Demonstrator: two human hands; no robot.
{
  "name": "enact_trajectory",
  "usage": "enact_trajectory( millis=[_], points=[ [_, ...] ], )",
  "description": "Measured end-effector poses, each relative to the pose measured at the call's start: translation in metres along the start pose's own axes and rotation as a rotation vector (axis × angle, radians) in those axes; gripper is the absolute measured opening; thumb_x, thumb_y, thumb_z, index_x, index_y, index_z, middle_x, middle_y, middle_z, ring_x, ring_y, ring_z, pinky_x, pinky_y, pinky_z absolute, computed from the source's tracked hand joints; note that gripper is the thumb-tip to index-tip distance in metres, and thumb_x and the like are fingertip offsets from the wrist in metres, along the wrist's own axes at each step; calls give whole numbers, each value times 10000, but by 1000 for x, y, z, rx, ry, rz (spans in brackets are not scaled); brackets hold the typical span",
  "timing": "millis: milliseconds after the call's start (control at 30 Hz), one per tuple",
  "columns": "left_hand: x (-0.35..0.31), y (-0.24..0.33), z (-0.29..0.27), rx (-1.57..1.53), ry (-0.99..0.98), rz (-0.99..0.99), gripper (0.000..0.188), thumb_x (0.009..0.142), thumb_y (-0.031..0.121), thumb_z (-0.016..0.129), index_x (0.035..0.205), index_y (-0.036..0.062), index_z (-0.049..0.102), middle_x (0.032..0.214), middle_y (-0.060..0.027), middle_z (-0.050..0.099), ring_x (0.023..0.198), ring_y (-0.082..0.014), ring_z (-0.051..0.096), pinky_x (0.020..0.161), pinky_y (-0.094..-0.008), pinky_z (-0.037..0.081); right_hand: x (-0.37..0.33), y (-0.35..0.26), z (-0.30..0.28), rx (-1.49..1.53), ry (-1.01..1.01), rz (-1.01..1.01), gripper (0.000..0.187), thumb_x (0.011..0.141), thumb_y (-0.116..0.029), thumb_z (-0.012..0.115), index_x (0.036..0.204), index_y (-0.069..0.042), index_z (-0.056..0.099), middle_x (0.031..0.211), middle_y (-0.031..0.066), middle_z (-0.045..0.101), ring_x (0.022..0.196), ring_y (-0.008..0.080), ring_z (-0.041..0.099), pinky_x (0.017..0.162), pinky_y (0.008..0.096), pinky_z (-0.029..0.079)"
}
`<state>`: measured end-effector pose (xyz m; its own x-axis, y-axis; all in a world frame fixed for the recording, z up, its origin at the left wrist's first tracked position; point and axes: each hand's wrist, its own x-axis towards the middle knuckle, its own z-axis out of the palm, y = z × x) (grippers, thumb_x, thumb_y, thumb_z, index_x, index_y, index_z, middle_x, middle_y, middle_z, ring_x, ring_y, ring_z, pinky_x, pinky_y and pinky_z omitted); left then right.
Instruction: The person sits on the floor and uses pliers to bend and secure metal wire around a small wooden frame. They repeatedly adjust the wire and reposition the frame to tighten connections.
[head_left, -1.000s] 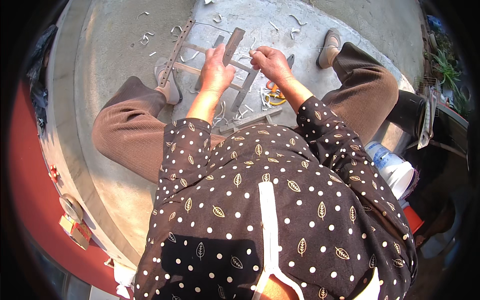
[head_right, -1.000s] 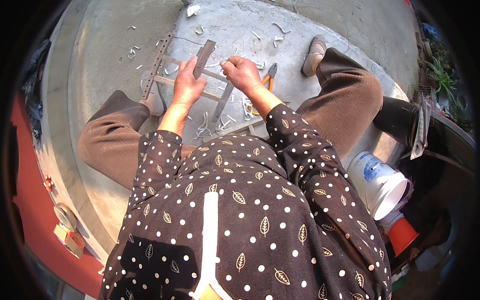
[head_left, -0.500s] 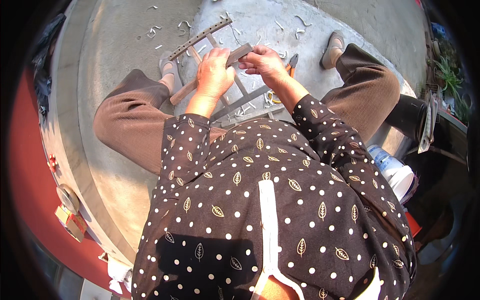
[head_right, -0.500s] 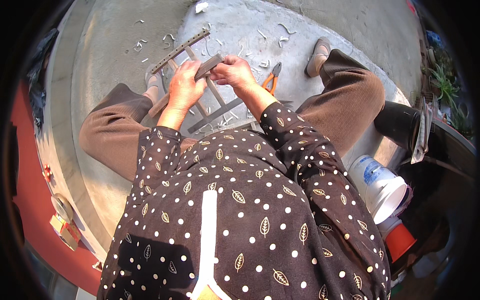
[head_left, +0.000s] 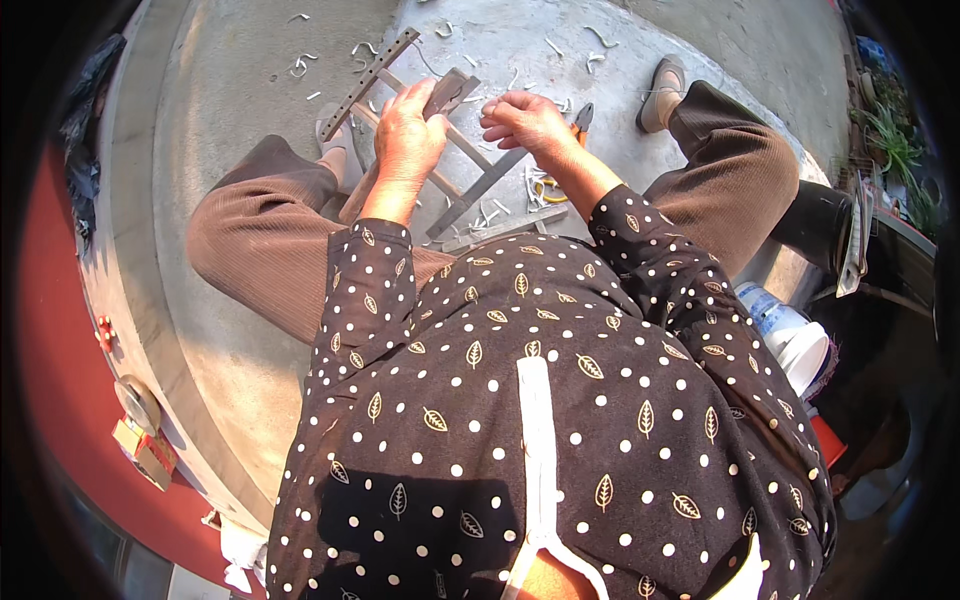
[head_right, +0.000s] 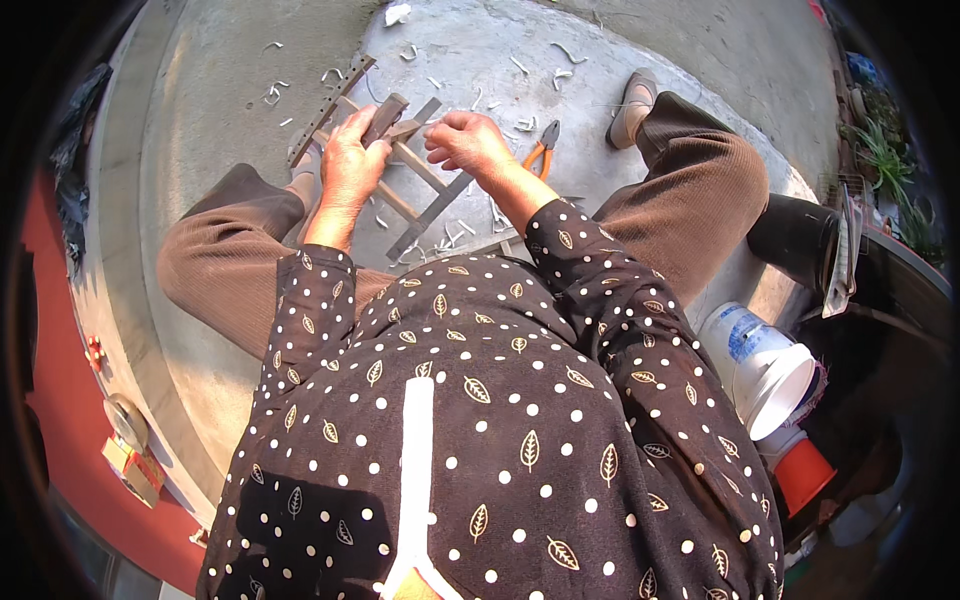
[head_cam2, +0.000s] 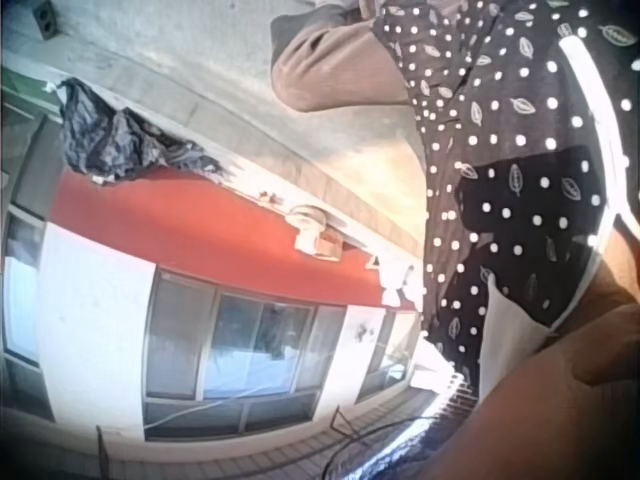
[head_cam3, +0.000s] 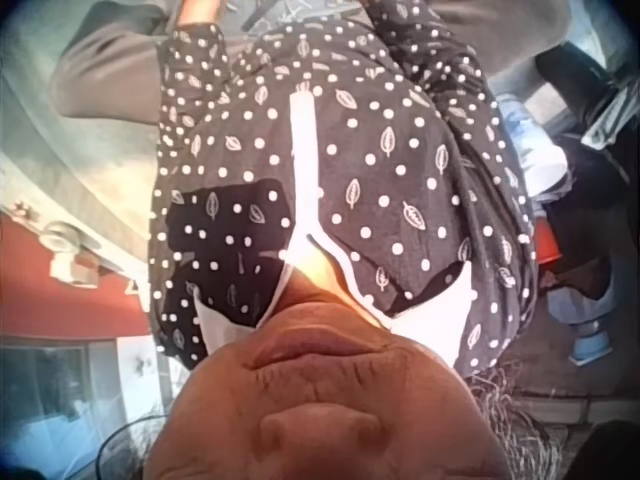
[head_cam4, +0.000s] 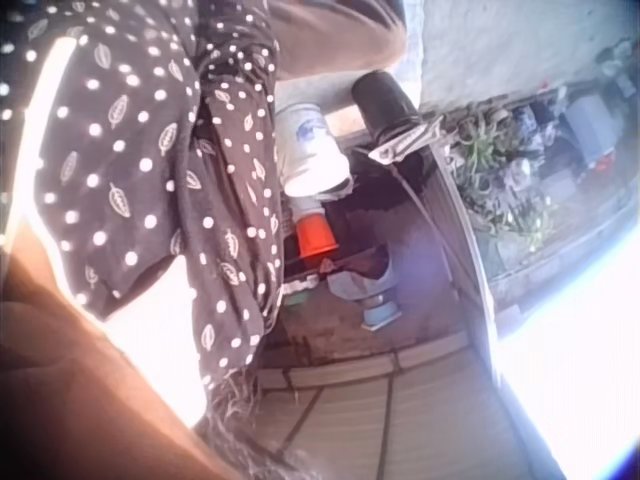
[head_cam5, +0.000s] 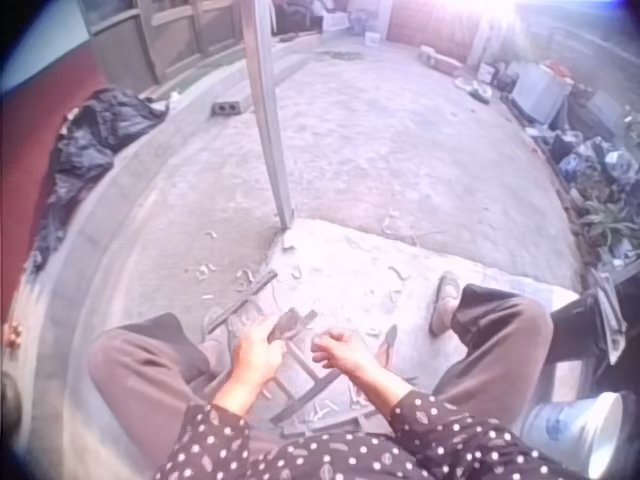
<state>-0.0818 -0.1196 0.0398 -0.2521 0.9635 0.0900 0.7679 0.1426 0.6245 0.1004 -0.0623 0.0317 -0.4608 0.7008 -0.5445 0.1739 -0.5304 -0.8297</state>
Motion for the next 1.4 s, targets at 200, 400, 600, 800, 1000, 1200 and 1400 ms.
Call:
enact_trajectory(
  millis=[200,400,600,800,1000,1200,1400],
  points=[
    [17,-19,-15,-55,38,-200,469,735,111,686,1195,69,602,1039,-121,683,926,-220,657,835,-337,493,34,63,-94,42,411,264,151,841,-142,605,923,-18,578,798,46,605,689,142,613,580,289,511],
    [14,-25,-20,-257,34,-253,487,738,111,710,1206,52,589,1000,-140,642,932,-246,612,838,-357,472,58,155,-133,-127,631,688,152,785,-140,674,839,-31,582,675,45,538,534,149,538,492,330,487],
    [22,-5,-30,-360,54,-399,450,791,11,674,1228,12,570,1098,-108,617,986,-183,596,875,-317,471,70,198,-159,-497,643,803,246,739,-200,731,790,21,636,693,95,595,575,222,579,520,371,493],
    [29,-5,-28,-354,65,-395,444,841,-2,640,1270,-31,529,1122,-66,625,983,-117,571,885,-255,445,72,227,-166,-585,491,895,299,770,-275,728,765,10,638,655,100,588,519,197,552,445,349,422],
    [19,-13,-31,-322,134,-446,466,788,76,709,1225,-3,567,1120,-137,600,1023,-213,575,903,-336,453,73,241,-160,-495,457,826,292,783,-274,743,732,-9,631,616,74,575,460,160,509,407,330,388],
    [17,-13,-40,-267,123,-406,483,770,79,700,1228,5,566,1036,-138,605,948,-226,603,842,-348,478,79,224,-154,-367,362,796,193,773,-195,699,731,-18,635,645,88,598,499,181,539,430,331,417],
    [18,-13,-37,-255,166,-296,481,753,76,683,1218,29,572,1036,-139,607,931,-237,609,827,-347,484,78,138,-140,651,493,655,89,783,-92,614,849,-57,567,670,62,588,492,148,557,400,222,434]
  ],
)
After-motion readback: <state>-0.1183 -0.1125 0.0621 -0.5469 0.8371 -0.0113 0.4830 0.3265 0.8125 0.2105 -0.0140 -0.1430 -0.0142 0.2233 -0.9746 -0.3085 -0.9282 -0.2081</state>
